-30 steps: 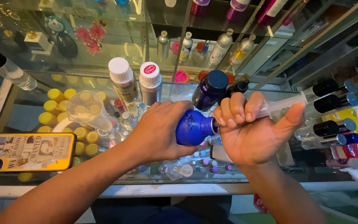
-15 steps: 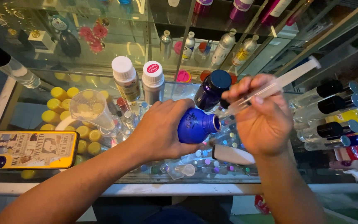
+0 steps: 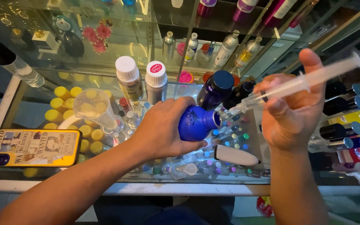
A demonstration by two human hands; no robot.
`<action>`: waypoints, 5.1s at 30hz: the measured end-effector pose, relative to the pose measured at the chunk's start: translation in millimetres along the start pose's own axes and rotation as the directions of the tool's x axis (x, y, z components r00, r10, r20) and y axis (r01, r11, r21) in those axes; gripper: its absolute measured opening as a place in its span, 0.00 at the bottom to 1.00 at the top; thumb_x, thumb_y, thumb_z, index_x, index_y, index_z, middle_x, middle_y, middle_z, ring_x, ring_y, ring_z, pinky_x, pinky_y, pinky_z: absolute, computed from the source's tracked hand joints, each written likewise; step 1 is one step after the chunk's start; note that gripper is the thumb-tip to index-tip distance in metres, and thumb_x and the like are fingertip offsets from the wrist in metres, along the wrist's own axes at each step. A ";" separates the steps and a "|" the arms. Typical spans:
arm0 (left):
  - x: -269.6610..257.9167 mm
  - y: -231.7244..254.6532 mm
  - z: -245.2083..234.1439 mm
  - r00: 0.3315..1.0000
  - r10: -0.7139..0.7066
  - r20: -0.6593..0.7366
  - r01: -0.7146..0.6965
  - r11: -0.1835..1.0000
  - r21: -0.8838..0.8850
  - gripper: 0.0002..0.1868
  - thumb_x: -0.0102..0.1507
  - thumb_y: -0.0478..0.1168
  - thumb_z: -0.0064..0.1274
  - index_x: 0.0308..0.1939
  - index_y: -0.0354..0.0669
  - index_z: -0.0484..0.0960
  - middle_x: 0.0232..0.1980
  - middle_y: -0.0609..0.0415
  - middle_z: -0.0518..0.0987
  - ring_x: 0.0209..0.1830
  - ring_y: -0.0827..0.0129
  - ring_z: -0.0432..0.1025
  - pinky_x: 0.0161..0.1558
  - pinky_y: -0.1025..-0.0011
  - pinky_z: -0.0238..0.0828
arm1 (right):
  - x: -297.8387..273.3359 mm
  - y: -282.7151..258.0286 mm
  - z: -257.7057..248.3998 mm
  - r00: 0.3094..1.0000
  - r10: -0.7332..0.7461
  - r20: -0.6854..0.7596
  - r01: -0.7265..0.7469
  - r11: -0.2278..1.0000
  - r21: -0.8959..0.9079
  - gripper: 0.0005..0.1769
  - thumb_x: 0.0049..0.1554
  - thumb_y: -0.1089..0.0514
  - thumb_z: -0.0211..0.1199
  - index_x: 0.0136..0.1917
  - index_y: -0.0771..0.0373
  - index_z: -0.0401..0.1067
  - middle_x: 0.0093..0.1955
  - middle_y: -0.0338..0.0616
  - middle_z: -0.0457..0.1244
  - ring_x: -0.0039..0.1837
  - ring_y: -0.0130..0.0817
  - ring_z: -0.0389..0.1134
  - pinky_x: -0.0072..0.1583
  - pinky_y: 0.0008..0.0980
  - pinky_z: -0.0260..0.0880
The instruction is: A person is decanting perfume from a blue bottle into a smaller container using a syringe and then using a handheld electronic tool on a plastic funnel.
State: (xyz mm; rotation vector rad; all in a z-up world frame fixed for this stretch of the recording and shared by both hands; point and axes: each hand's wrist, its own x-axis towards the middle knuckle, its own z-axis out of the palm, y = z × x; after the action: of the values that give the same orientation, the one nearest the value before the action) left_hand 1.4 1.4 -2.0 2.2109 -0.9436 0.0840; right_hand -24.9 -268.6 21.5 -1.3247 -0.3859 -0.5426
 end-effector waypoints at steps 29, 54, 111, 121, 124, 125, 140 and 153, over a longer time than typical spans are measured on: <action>-5.0 4.6 -14.4 0.983 0.084 -0.161 -0.128 0.952 -0.279 0.44 0.57 0.67 0.53 0.66 0.42 0.64 0.61 0.44 0.75 0.58 0.54 0.74 0.57 0.60 0.74 | -5.8 23.2 -28.7 0.915 -0.401 -0.036 0.392 0.908 -0.150 0.54 0.74 0.81 0.60 0.90 0.28 0.45 0.96 0.17 0.44 0.70 0.64 0.65 0.61 0.69 0.81; -128.1 23.4 37.5 0.925 -0.029 -0.380 -0.030 0.988 -0.148 0.38 0.58 0.54 0.67 0.62 0.40 0.65 0.53 0.45 0.76 0.53 0.58 0.74 0.57 0.64 0.70 | -0.1 8.4 -25.2 0.968 -0.249 -0.017 0.243 0.926 0.291 0.55 0.62 0.70 0.66 0.90 0.41 0.41 0.53 0.55 0.72 0.55 0.43 0.77 0.52 0.47 0.87; -110.3 27.6 37.2 0.944 0.074 -0.322 0.000 0.975 0.223 0.19 0.63 0.35 0.58 0.58 0.38 0.76 0.51 0.50 0.84 0.48 0.55 0.74 0.52 0.53 0.64 | -0.3 -5.2 -17.2 0.996 -0.092 -0.016 0.092 0.996 0.011 0.43 0.69 0.66 0.61 0.88 0.42 0.46 0.48 0.57 0.65 0.50 0.47 0.71 0.53 0.47 0.83; -108.8 29.3 35.2 0.943 0.054 -0.328 0.010 0.981 0.192 0.17 0.64 0.34 0.56 0.57 0.39 0.77 0.49 0.50 0.84 0.51 0.55 0.74 0.53 0.53 0.63 | 0.9 -4.2 -15.6 0.997 -0.059 -0.050 0.060 0.998 0.025 0.43 0.69 0.63 0.63 0.88 0.44 0.45 0.47 0.55 0.66 0.50 0.45 0.72 0.51 0.45 0.83; -108.4 28.9 34.7 0.945 0.052 -0.323 0.011 0.982 0.190 0.16 0.64 0.35 0.56 0.56 0.39 0.77 0.48 0.51 0.84 0.47 0.56 0.74 0.51 0.55 0.63 | 0.3 0.2 -16.7 0.994 -0.051 -0.095 0.055 0.998 0.040 0.46 0.68 0.61 0.66 0.89 0.43 0.44 0.48 0.56 0.67 0.50 0.44 0.73 0.51 0.45 0.83; -108.3 28.4 34.9 0.939 0.068 -0.336 0.001 0.980 0.200 0.15 0.64 0.35 0.57 0.54 0.39 0.77 0.47 0.52 0.83 0.45 0.57 0.74 0.51 0.55 0.63 | 0.3 0.9 -16.5 0.993 -0.070 -0.095 0.073 0.997 0.026 0.46 0.68 0.62 0.65 0.89 0.44 0.44 0.49 0.57 0.67 0.51 0.45 0.73 0.52 0.45 0.84; -109.0 27.3 34.5 0.934 0.078 -0.349 -0.002 0.977 0.212 0.16 0.62 0.40 0.63 0.51 0.41 0.78 0.43 0.56 0.83 0.40 0.60 0.74 0.49 0.56 0.64 | -3.1 -1.2 -9.0 0.987 -0.072 -0.143 0.063 0.996 -0.068 0.47 0.71 0.63 0.65 0.90 0.41 0.41 0.46 0.59 0.67 0.49 0.46 0.73 0.53 0.46 0.84; -110.5 27.4 35.5 0.941 0.053 -0.334 0.006 0.985 0.175 0.14 0.63 0.36 0.56 0.53 0.41 0.78 0.50 0.54 0.84 0.50 0.58 0.75 0.61 0.45 0.60 | -0.5 2.0 -13.7 0.994 -0.072 -0.086 0.074 0.997 0.022 0.45 0.69 0.63 0.63 0.89 0.45 0.41 0.47 0.60 0.67 0.48 0.46 0.72 0.51 0.46 0.82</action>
State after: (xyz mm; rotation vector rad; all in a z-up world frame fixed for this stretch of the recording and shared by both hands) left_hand -104.5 32.5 -47.2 2.2451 -0.7934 0.5597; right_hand -24.7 -281.6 16.7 -1.2626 -0.3706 -0.6511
